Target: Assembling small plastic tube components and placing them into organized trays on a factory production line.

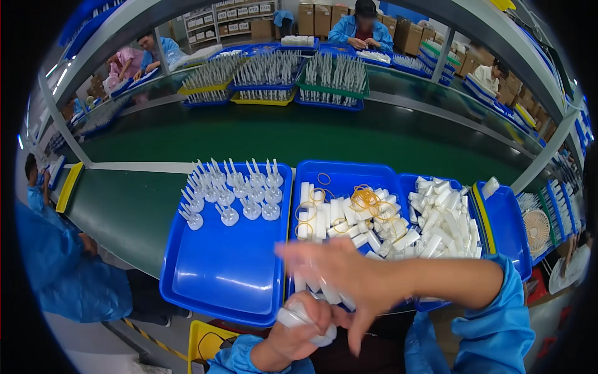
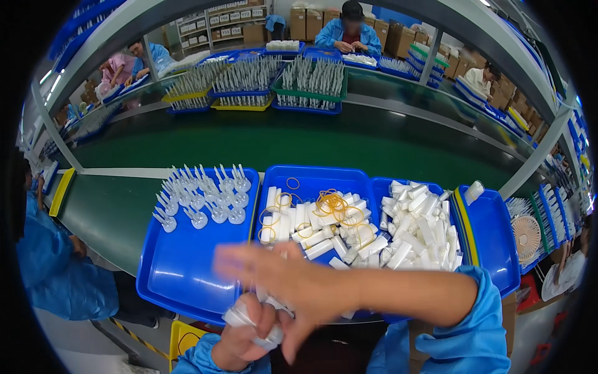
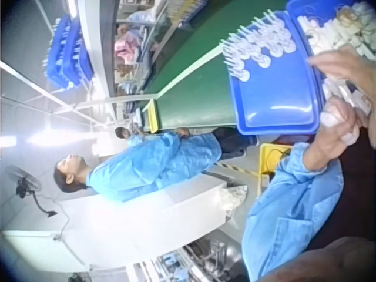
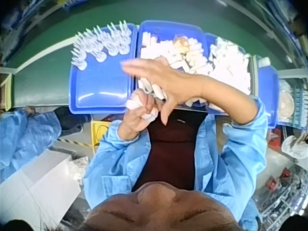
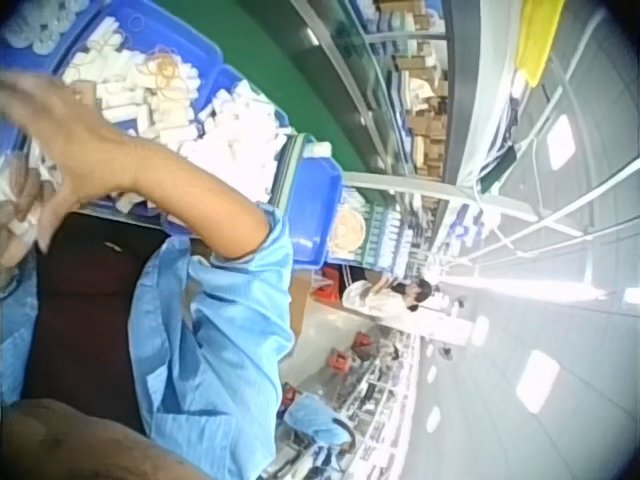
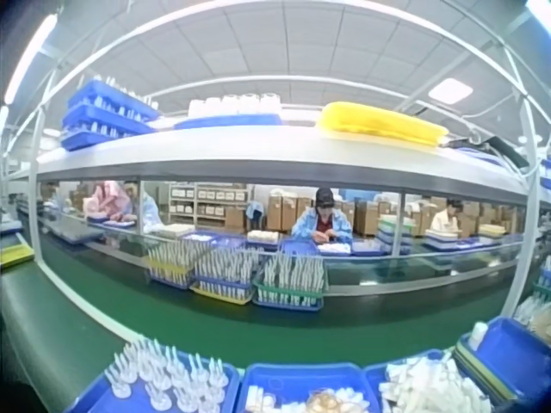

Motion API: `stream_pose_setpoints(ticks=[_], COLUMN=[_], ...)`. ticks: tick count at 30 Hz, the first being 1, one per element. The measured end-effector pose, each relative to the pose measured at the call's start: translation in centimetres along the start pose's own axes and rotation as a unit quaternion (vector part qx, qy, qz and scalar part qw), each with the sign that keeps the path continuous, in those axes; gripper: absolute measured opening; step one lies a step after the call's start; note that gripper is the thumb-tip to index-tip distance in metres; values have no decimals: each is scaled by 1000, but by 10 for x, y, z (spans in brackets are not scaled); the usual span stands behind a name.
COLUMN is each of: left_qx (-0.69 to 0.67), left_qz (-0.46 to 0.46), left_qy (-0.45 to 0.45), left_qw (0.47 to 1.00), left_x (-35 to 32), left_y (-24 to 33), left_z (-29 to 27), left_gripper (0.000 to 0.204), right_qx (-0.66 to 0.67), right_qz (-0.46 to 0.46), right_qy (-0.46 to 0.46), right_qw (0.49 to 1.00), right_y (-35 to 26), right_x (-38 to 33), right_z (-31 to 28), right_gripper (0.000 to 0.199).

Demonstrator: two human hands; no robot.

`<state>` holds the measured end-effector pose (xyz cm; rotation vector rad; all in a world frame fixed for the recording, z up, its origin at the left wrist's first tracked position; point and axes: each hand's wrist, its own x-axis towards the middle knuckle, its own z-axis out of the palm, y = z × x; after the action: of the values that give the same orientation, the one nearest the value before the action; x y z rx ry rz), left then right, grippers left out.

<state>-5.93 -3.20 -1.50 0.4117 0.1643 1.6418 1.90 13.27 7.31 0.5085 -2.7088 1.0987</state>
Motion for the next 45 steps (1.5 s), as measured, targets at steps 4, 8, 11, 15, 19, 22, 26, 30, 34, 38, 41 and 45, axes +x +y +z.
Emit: stream_pose_setpoints(ticks=[4, 8, 11, 15, 19, 22, 26, 30, 34, 38, 41, 45], left_qx=[13, 39, 46, 91, 143, 188, 183, 126, 53, 17, 213, 495], left_qz=[22, 3, 16, 24, 12, 16, 84, 98, -79, -205, -134, 95], left_qy=[44, 72, 81, 96, 121, 128, 126, 76, -171, -221, -240, -58], left_qw=[999, 997, 996, 991, 982, 974, 971, 984, 981, 953, 938, 862], left_x=[2, 0, 1, 5, 5, 6, 10, 12, 5, 1, 6, 10], left_y=[9, 11, 13, 15, 17, 19, 13, 6, 7, 24, 21, -19], left_z=[6, 4, 5, 8, 12, 5, 1, 11, 15, 44, 30, 15], left_gripper=[16, 20, 22, 27, 25, 25, 23, 18, 19, 34, 17, 65], right_qx=[-187, -267, -310, -321, -170, 27, 325, 419, 426, 261, 366, 436], right_qz=[173, 323, 284, 251, 312, 289, 335, 339, 348, 312, 183, 204], right_qy=[90, 69, 113, 136, 141, 175, 173, 147, 191, 30, 115, 203], right_qw=[963, 905, 900, 903, 924, 941, 867, 829, 813, 913, 905, 853], right_y=[75, 106, 126, 131, 109, 79, 16, -35, -56, -58, -50, -79], right_x=[15, 37, 42, 39, 33, 15, -3, -19, -42, -72, -101, -85], right_z=[-10, 6, 26, 30, 8, -13, -19, -13, 7, -10, -18, -12], right_gripper=[40, 19, 17, 13, 13, 14, 16, 11, 11, 14, 14, 52])
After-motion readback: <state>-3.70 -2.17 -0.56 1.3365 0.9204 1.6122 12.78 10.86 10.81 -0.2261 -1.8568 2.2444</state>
